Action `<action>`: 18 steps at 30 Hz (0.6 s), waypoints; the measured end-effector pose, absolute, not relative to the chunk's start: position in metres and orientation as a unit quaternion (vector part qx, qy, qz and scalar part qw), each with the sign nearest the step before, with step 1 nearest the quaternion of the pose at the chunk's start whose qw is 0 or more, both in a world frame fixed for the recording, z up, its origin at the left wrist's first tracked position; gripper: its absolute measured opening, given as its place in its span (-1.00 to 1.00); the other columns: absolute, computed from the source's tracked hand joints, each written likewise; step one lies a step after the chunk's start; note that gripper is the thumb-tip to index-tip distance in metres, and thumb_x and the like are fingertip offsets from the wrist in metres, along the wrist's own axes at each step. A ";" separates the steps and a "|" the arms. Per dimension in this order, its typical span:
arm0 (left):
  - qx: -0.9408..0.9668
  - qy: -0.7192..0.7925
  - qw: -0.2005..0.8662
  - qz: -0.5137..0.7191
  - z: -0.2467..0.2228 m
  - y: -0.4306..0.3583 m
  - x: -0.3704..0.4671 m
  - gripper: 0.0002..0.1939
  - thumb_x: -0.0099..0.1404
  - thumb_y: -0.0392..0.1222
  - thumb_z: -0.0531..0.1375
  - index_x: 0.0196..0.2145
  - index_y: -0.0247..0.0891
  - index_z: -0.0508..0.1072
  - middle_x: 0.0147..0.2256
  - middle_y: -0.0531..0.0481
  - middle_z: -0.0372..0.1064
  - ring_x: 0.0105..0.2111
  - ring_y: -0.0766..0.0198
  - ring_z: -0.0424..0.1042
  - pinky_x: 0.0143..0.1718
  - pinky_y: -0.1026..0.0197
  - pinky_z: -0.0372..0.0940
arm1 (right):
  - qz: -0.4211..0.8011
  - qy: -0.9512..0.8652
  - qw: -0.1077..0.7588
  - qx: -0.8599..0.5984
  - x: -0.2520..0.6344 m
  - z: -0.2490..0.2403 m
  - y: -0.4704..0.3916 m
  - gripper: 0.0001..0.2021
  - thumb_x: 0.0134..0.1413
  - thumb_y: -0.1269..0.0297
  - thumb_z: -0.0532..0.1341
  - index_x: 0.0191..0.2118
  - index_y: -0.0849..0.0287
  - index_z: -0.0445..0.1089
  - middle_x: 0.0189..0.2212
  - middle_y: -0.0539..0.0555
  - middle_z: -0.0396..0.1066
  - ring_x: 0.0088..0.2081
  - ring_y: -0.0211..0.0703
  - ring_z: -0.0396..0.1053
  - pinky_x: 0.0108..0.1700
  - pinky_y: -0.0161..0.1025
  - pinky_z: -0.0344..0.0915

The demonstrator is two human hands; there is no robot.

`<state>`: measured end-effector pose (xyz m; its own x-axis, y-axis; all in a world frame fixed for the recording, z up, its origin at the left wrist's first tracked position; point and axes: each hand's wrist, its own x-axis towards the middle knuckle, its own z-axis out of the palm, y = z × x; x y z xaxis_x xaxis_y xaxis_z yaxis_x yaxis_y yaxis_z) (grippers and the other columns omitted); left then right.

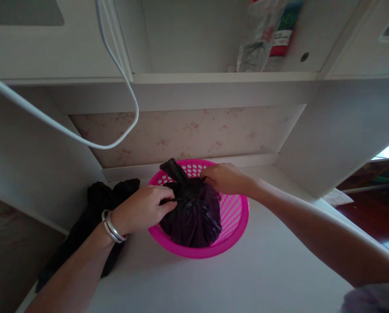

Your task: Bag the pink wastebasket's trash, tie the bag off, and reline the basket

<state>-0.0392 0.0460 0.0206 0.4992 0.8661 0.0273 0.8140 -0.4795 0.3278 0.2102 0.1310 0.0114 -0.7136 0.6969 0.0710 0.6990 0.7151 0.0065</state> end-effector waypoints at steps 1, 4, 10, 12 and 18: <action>0.856 0.494 0.123 0.088 0.021 0.045 -0.041 -0.73 0.39 -0.15 0.12 -0.47 -0.21 0.40 -0.50 0.07 0.39 -0.46 0.24 0.38 -0.39 0.19 0.09 | -0.030 -0.917 0.032 -0.397 0.212 0.012 0.131 -0.78 0.24 0.35 0.07 -0.19 0.12 0.48 -0.22 0.14 0.59 -0.21 0.02 0.52 -0.35 -0.22 0.14; 0.844 0.522 0.094 0.080 0.021 0.043 -0.042 -0.78 0.39 -0.18 0.09 -0.39 -0.20 0.46 -0.42 0.02 0.47 -0.39 0.18 0.45 -0.33 0.16 0.15 | -0.025 -0.893 0.080 -0.443 0.214 0.012 0.127 -0.78 0.25 0.33 0.08 -0.07 0.16 0.41 -0.26 0.18 0.57 -0.25 0.04 0.51 -0.37 -0.21 0.12; 0.821 0.556 0.064 0.109 0.019 0.045 -0.046 -0.79 0.34 -0.26 0.05 -0.29 -0.15 0.50 -0.23 -0.02 0.55 -0.20 0.07 0.52 -0.14 0.06 0.26 | 0.101 -0.952 0.128 -0.259 0.212 -0.001 0.119 -0.81 0.14 0.31 0.31 -0.12 0.16 0.41 -0.15 0.11 0.49 -0.14 -0.11 0.44 -0.13 -0.22 0.31; 0.818 0.561 0.043 0.120 0.017 0.044 -0.048 -0.81 0.33 -0.25 0.06 -0.29 -0.17 0.49 -0.20 -0.03 0.54 -0.18 0.04 0.51 -0.09 0.02 0.28 | 0.048 -0.966 0.137 -0.215 0.209 -0.006 0.120 -0.60 0.09 0.34 0.36 0.06 0.15 0.38 0.10 0.21 0.37 0.10 0.02 0.34 0.08 -0.11 0.29; 0.823 0.523 -0.035 0.222 0.010 0.025 -0.029 -0.75 0.30 -0.42 0.04 -0.12 -0.25 0.40 -0.09 -0.10 0.43 -0.05 0.07 0.42 0.06 -0.01 0.26 | -0.047 -0.980 0.111 -0.157 0.190 -0.015 0.130 -0.71 0.18 0.33 0.28 0.02 0.14 0.45 0.00 0.18 0.46 0.01 0.01 0.41 0.05 -0.05 0.34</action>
